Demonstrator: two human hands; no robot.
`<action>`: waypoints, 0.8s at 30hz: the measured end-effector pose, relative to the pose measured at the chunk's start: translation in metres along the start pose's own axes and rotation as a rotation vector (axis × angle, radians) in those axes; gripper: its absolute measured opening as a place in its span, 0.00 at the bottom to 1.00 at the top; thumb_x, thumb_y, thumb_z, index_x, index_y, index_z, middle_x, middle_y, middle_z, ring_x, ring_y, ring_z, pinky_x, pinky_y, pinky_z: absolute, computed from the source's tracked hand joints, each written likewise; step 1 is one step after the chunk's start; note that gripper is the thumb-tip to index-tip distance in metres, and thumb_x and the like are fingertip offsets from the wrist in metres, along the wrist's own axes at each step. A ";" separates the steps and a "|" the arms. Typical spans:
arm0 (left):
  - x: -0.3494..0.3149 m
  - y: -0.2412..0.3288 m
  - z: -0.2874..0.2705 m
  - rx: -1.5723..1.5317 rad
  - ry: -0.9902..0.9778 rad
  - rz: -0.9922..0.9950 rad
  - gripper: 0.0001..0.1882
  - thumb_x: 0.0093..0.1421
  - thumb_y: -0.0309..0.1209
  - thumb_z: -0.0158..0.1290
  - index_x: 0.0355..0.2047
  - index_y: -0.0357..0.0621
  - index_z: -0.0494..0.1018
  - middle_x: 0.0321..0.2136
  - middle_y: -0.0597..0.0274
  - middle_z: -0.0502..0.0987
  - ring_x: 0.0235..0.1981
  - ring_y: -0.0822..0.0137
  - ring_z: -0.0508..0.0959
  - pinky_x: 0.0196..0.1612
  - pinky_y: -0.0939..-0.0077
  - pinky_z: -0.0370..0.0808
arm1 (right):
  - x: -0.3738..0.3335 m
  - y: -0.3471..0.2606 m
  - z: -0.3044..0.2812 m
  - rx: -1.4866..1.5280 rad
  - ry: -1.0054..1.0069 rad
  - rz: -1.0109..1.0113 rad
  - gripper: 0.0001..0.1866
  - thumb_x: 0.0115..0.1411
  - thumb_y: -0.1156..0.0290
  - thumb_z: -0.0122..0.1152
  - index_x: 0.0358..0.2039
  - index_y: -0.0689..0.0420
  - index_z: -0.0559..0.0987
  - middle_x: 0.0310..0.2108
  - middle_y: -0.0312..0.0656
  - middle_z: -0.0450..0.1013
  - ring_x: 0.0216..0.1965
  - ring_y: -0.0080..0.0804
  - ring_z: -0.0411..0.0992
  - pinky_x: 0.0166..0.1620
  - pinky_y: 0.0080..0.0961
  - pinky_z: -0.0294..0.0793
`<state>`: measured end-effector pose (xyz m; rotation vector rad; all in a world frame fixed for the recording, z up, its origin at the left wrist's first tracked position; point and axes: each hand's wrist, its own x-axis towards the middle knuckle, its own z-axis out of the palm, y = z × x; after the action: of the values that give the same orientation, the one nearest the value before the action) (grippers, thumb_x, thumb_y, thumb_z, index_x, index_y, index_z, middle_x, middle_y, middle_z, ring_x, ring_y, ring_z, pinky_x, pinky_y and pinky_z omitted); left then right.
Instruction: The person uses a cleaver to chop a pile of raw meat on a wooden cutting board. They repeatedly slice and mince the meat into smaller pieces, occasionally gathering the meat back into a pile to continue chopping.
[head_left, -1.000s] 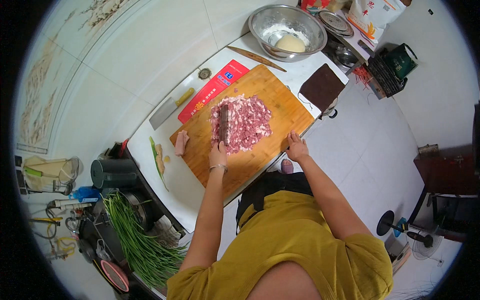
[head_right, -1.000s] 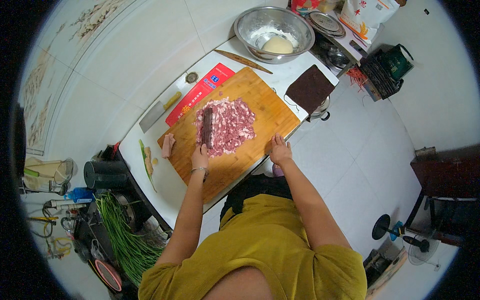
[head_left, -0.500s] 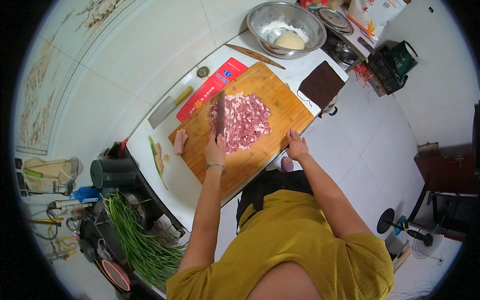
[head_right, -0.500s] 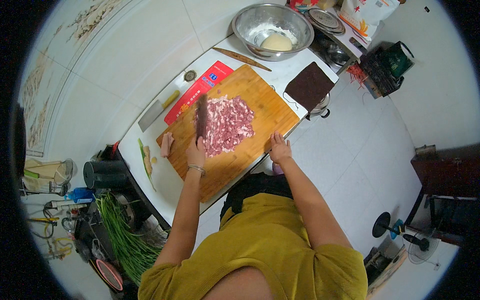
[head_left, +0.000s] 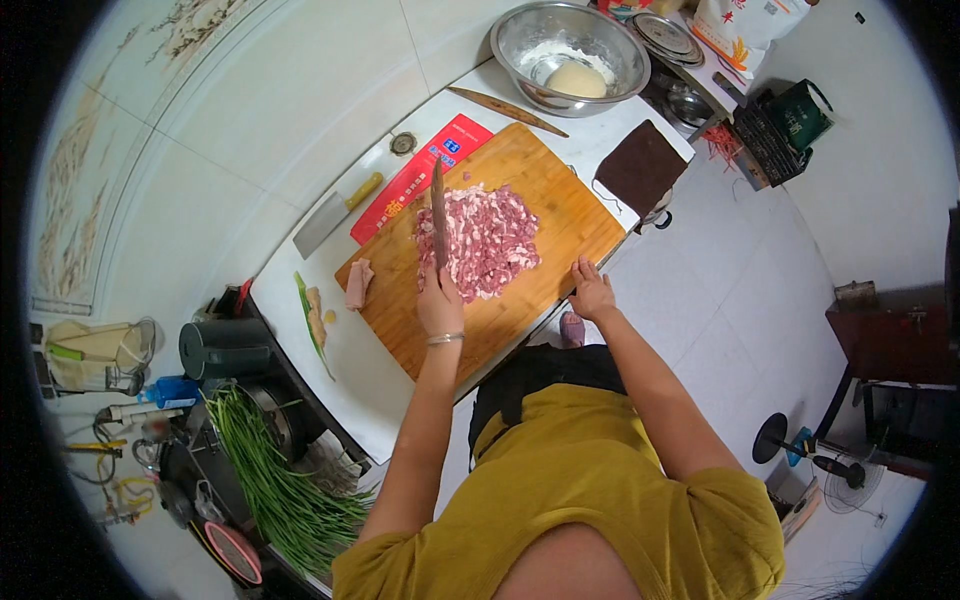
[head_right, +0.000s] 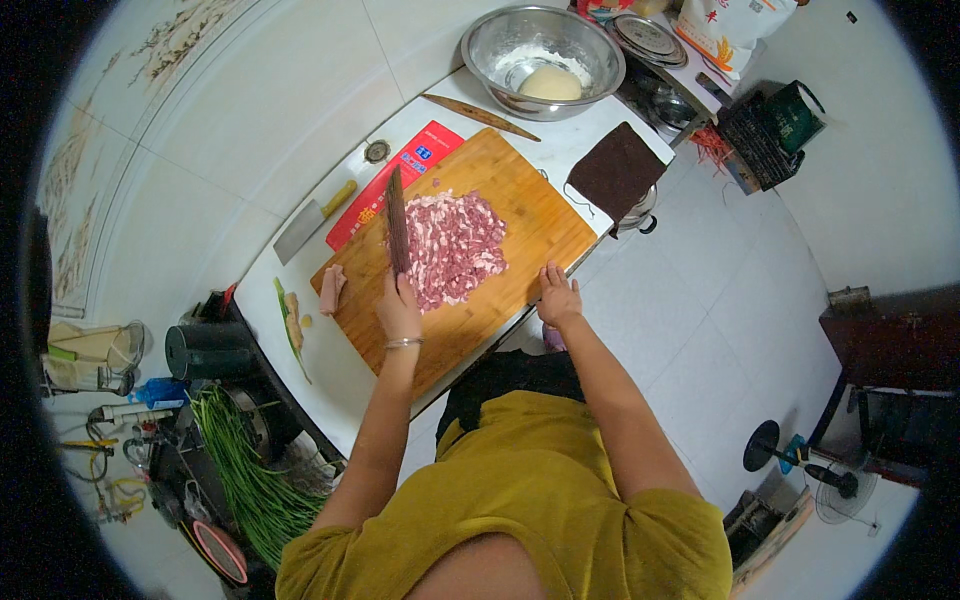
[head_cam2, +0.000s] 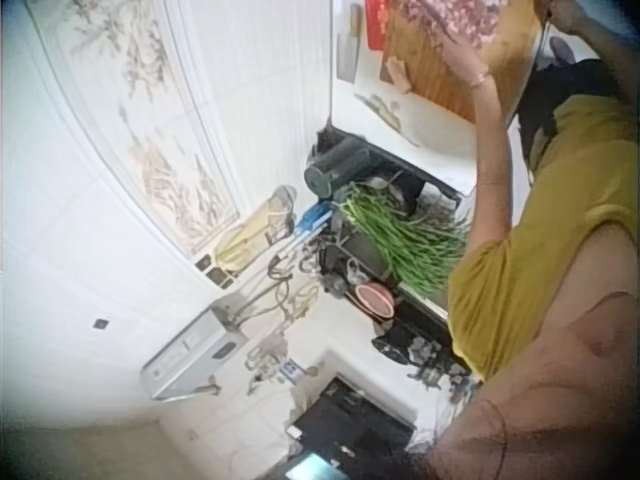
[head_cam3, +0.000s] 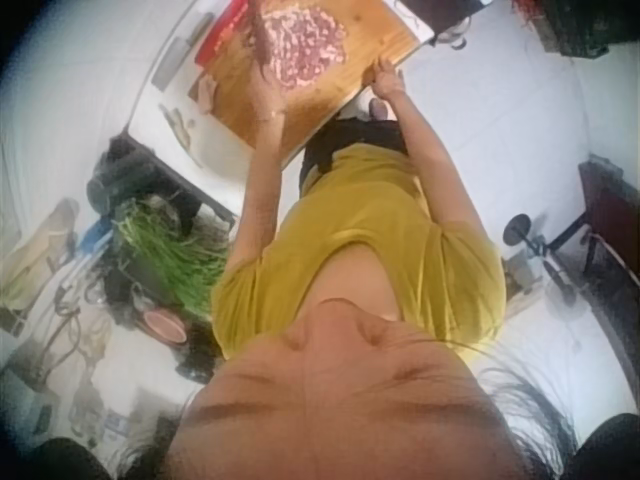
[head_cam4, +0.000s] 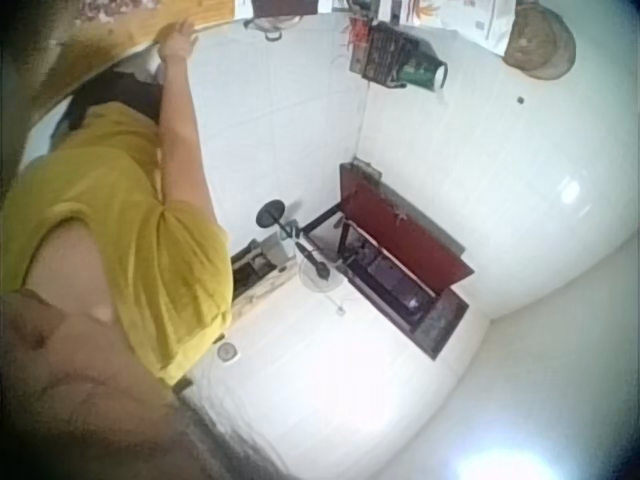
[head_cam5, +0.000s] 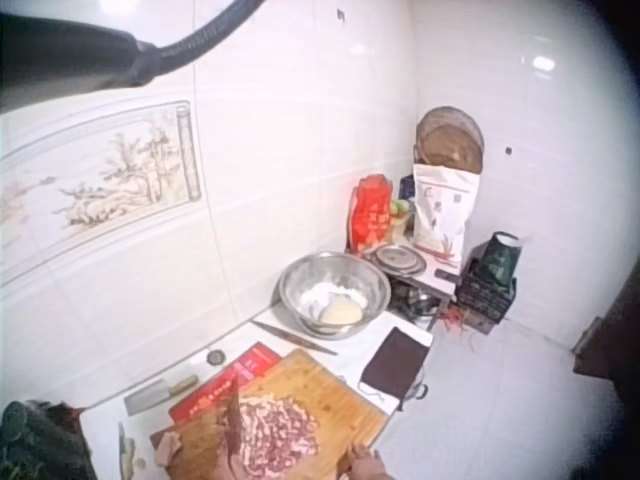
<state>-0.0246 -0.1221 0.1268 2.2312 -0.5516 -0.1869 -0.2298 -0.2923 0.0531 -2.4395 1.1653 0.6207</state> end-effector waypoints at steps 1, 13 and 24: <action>-0.003 -0.015 0.010 0.152 -0.141 -0.051 0.19 0.60 0.41 0.38 0.45 0.43 0.68 0.29 0.37 0.73 0.32 0.41 0.73 0.36 0.51 0.69 | 0.000 -0.001 0.000 0.006 0.003 0.009 0.36 0.53 0.66 0.49 0.61 0.54 0.50 0.64 0.38 0.39 0.64 0.33 0.40 0.62 0.42 0.45; -0.007 -0.032 0.038 0.303 -0.202 -0.039 0.17 0.59 0.40 0.40 0.44 0.46 0.69 0.26 0.41 0.74 0.29 0.44 0.75 0.33 0.52 0.71 | 0.003 -0.004 0.002 0.014 -0.002 0.039 0.35 0.53 0.66 0.47 0.61 0.52 0.49 0.65 0.36 0.38 0.65 0.32 0.40 0.62 0.43 0.45; -0.009 -0.032 0.040 0.433 -0.359 -0.076 0.17 0.59 0.40 0.41 0.34 0.38 0.70 0.24 0.40 0.73 0.29 0.42 0.74 0.33 0.53 0.69 | 0.002 -0.002 -0.002 -0.010 -0.022 0.011 0.37 0.53 0.63 0.52 0.61 0.53 0.49 0.65 0.37 0.38 0.64 0.33 0.40 0.62 0.43 0.46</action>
<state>-0.0345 -0.1268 0.0763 2.6599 -0.7565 -0.5613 -0.2269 -0.2930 0.0541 -2.4300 1.1703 0.6559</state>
